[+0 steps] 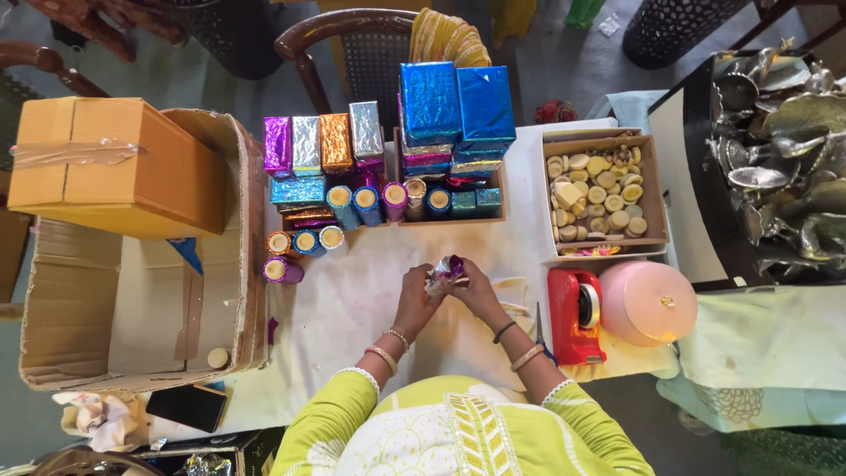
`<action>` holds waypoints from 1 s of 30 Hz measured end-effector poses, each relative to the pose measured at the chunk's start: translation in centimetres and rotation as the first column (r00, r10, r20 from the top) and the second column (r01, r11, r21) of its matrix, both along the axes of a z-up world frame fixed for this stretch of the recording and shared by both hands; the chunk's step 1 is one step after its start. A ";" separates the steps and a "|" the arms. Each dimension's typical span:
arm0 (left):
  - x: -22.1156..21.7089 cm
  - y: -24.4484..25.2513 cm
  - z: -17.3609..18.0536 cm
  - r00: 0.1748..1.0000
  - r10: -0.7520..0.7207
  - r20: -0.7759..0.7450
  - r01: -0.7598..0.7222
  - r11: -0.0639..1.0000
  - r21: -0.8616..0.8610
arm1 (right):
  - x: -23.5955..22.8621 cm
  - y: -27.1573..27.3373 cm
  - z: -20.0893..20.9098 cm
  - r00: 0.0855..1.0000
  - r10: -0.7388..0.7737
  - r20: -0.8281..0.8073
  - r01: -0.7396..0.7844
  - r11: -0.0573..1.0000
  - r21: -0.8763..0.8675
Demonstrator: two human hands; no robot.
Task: The recorder is wrapping small cylindrical objects, possibly food items or chocolates, in decorative foil and placing them in boxes.
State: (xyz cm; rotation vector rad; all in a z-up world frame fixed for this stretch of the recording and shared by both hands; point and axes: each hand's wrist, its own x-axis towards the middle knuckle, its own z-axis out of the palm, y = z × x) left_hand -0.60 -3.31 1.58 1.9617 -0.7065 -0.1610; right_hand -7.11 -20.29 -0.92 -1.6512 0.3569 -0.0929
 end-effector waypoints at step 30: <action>1.4 -1.2 3.7 0.997 0.059 -0.048 -0.061 0.997 -0.037 | 0.0 2.9 6.2 0.978 -0.176 0.113 0.201 0.941 -0.272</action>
